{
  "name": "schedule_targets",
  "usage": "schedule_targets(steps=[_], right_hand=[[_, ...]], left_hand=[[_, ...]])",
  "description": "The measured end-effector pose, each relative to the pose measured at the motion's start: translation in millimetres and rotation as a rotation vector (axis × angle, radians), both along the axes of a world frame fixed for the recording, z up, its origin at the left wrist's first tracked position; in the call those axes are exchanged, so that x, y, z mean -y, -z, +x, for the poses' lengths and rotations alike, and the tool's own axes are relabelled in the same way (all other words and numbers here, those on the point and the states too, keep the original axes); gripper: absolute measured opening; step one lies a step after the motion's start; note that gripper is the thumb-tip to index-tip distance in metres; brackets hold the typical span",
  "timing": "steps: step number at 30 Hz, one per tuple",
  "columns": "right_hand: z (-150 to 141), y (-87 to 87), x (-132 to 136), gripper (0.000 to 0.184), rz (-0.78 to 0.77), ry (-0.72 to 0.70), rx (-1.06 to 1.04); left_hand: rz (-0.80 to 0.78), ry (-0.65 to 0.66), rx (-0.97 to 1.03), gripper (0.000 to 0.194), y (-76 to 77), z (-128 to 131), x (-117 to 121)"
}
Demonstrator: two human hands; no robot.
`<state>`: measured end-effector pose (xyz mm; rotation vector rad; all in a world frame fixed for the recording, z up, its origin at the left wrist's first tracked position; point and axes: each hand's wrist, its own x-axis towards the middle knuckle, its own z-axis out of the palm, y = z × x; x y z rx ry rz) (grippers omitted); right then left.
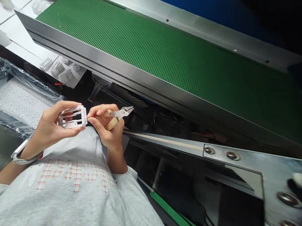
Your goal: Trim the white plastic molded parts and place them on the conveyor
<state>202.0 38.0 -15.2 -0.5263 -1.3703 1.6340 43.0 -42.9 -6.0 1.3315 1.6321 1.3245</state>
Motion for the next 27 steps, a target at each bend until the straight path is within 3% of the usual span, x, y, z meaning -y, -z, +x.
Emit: schedule_targets(steps=[4,7,11,16,27], right_hand=[[1,1.6,1,0.023,0.046,0.027,-0.033],[8,5.8,-3,0.025,0.144,0.059,0.056],[25,11.2,-12,0.048,0.479,0.126,0.284],[37,9.6,-17,0.038,0.812,0.148,0.510],[36,-5.2,-23,0.036,0.918,0.168,0.491]], left_hand=[[0.034,0.017,0.040,0.044,0.2,0,-1],[0.067,0.022,0.058,0.044,-1.6,-3,-2],[0.113,-0.008,0.077,0.038,-3.6,-8,-5],[0.204,0.052,0.095,0.037,-1.0,-12,-9],[0.204,0.127,0.099,0.046,-2.6,-14,-10]])
